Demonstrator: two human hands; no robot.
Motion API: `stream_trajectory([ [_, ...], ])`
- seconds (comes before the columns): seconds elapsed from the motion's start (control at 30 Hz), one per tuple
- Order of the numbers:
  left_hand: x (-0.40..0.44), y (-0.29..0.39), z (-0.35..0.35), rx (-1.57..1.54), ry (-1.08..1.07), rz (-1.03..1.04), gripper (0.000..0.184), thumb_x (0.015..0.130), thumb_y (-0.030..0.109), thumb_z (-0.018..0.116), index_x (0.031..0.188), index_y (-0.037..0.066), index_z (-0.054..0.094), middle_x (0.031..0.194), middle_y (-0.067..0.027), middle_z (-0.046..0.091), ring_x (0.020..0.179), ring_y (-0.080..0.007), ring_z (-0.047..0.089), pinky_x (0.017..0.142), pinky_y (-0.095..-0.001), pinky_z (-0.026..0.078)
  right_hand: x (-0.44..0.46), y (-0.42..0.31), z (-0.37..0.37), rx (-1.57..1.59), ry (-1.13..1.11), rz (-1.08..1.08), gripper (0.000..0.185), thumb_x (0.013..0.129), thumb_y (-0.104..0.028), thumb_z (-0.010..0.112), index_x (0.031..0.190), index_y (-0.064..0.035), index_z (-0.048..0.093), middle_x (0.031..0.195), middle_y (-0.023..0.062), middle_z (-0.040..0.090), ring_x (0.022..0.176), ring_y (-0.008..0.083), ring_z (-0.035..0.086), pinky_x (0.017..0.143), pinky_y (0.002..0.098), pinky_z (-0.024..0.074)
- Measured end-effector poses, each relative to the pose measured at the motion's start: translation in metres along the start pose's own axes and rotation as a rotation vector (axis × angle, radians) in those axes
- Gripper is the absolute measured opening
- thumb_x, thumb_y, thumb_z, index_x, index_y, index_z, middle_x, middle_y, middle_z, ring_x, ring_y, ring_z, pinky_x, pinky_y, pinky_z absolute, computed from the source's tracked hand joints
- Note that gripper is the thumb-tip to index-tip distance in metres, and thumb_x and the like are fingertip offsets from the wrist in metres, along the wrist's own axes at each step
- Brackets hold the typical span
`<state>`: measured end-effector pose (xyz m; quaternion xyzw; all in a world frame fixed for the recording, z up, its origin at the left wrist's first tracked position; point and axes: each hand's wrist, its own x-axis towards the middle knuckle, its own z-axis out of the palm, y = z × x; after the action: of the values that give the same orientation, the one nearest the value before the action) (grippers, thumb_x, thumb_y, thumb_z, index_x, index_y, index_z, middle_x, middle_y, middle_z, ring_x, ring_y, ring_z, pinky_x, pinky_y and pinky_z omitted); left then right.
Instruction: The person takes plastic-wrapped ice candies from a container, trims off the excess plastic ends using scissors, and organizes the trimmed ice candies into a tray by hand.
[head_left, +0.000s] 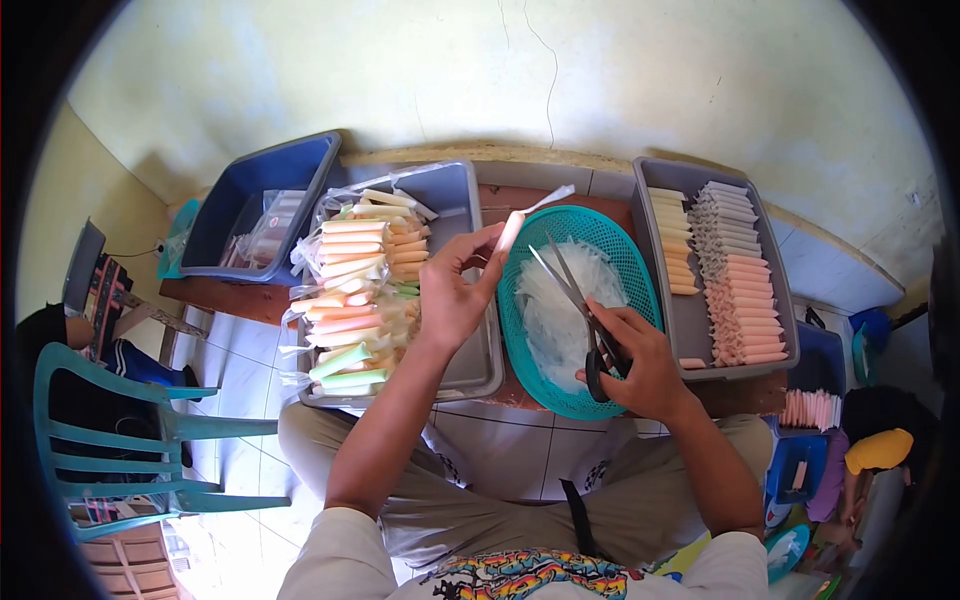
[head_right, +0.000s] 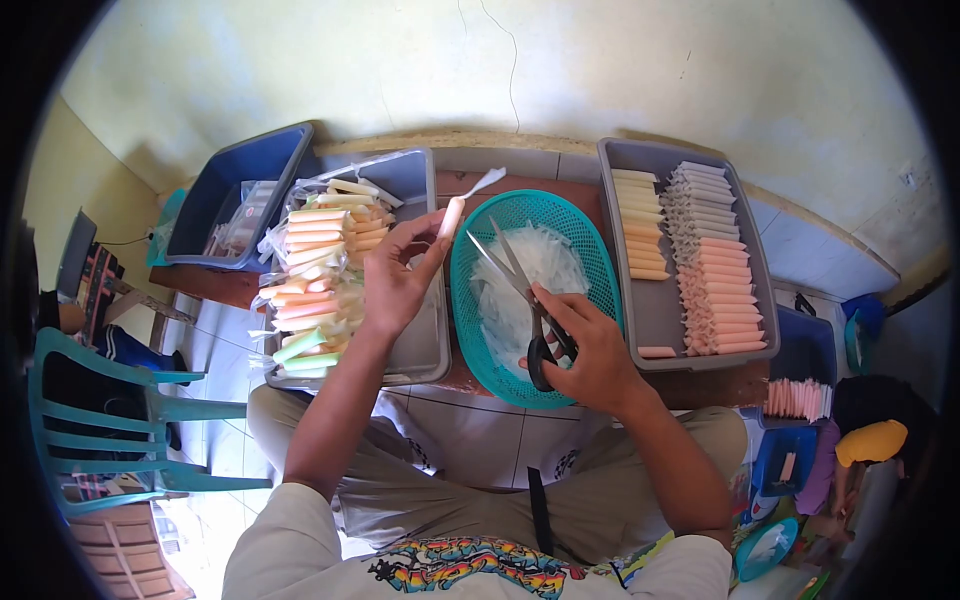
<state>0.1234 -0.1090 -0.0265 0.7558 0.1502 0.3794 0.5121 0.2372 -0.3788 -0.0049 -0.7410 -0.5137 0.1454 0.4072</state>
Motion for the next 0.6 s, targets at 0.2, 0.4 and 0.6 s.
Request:
stream_trajectory([
  [0.2,-0.005,0.013,0.005,0.197,-0.071,0.114,0.035,0.092,0.000,0.080,0.127,0.004,0.079,0.106,-0.0147,0.079,0.087,-0.0217,0.076,0.079,-0.0338,0.060,0.003,0.000,0.003,0.042,0.024,0.003,0.091,0.081,-0.013,0.093,0.162,-0.0050,0.051,0.131,0.0170,0.063,0.102,0.0198,0.071,0.086,0.0339,0.0669],
  [0.4,-0.011,0.017,0.009,0.295,-0.111,0.209,0.033,0.094,0.002,0.079,0.127,0.003,0.079,0.112,-0.0146,0.079,0.093,-0.0238,0.078,0.083,-0.0336,0.060,0.008,0.003,0.009,0.076,0.084,-0.009,0.090,0.084,-0.022,0.093,0.162,-0.0056,0.051,0.125,0.0173,0.066,0.095,0.0240,0.072,0.078,0.0357,0.0631],
  [0.6,-0.013,0.021,0.012,0.281,-0.153,0.249,0.036,0.091,0.002,0.080,0.126,0.006,0.079,0.114,-0.0150,0.079,0.095,-0.0295,0.079,0.083,-0.0370,0.062,0.008,0.002,0.011,0.107,0.075,0.035,0.090,0.086,-0.021,0.092,0.163,-0.0039,0.048,0.127,0.0177,0.064,0.099,0.0227,0.072,0.079,0.0357,0.0675],
])
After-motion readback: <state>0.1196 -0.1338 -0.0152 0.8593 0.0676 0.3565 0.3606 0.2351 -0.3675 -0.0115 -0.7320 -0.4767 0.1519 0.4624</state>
